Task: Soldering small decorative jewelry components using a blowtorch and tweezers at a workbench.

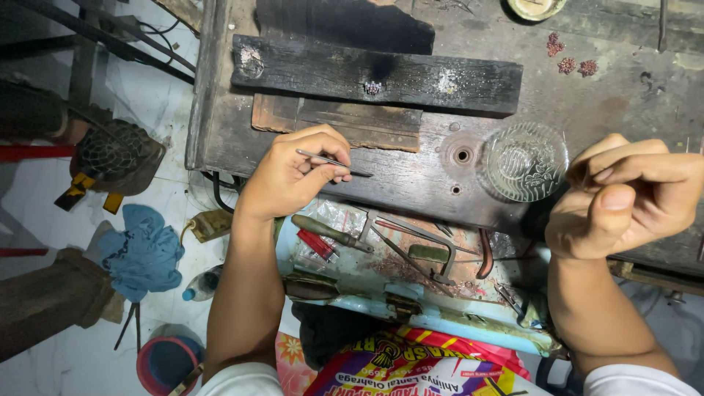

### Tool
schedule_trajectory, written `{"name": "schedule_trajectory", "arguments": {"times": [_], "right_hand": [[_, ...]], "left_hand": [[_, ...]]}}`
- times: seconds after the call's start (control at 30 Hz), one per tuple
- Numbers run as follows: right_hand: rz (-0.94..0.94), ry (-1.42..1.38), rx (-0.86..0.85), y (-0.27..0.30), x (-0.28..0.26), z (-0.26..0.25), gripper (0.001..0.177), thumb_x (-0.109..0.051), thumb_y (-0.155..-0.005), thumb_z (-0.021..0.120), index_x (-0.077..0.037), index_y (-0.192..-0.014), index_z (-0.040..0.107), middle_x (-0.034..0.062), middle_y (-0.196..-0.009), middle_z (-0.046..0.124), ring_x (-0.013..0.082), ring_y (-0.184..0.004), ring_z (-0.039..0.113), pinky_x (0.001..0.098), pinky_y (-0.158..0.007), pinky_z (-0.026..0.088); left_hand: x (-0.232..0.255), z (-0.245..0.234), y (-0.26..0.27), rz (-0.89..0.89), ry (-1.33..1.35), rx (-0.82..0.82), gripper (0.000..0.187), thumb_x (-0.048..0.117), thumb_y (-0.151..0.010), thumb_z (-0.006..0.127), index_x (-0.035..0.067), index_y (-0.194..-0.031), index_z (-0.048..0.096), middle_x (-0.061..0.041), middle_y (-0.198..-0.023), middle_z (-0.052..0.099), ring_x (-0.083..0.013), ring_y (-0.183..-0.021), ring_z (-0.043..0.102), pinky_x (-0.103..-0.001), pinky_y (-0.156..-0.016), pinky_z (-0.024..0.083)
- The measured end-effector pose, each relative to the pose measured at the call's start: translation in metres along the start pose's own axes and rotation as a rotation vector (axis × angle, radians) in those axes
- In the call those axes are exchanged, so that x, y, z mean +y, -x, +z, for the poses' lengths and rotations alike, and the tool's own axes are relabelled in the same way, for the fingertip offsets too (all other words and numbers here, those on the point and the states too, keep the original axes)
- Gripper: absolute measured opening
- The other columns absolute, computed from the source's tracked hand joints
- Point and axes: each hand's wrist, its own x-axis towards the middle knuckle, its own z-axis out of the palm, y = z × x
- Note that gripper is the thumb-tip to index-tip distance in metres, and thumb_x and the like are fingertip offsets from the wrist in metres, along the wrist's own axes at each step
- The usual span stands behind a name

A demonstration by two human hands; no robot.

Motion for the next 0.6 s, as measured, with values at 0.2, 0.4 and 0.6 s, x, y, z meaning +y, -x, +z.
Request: {"name": "schedule_trajectory", "arguments": {"times": [0.2,0.4,0.6], "right_hand": [[-0.004,-0.013,0.013,-0.001,0.000,0.001,0.043,-0.030,-0.102,0.065,-0.003,-0.087,0.035,0.0118,-0.073,0.031,0.0189,-0.052,0.027,0.0381,-0.050,0.030],[-0.043,0.008,0.018,-0.003,0.001,0.001,0.042,-0.029,-0.101,0.063,-0.001,-0.085,0.036,0.0114,-0.072,0.030,0.0190,-0.051,0.027,0.0390,-0.047,0.030],[-0.007,0.012,0.035,-0.005,0.005,-0.006,0.042,-0.032,-0.101,0.063,-0.002,-0.087,0.037,0.0116,-0.071,0.032,0.0186,-0.052,0.029,0.0380,-0.049,0.033]], "left_hand": [[0.001,0.001,0.000,-0.010,0.002,0.007,0.017,-0.015,-0.093,0.054,-0.001,-0.097,0.064,-0.013,-0.100,0.062,-0.0214,-0.081,0.072,-0.028,-0.079,0.067],[0.003,0.003,0.000,-0.021,0.006,0.020,0.014,-0.012,-0.094,0.057,-0.001,-0.096,0.064,-0.012,-0.099,0.062,-0.0219,-0.080,0.073,-0.027,-0.076,0.065],[0.010,0.004,-0.011,0.166,0.039,0.291,0.003,0.001,-0.100,0.062,-0.001,-0.097,0.061,-0.015,-0.097,0.059,-0.0196,-0.075,0.062,-0.028,-0.071,0.063]]}}
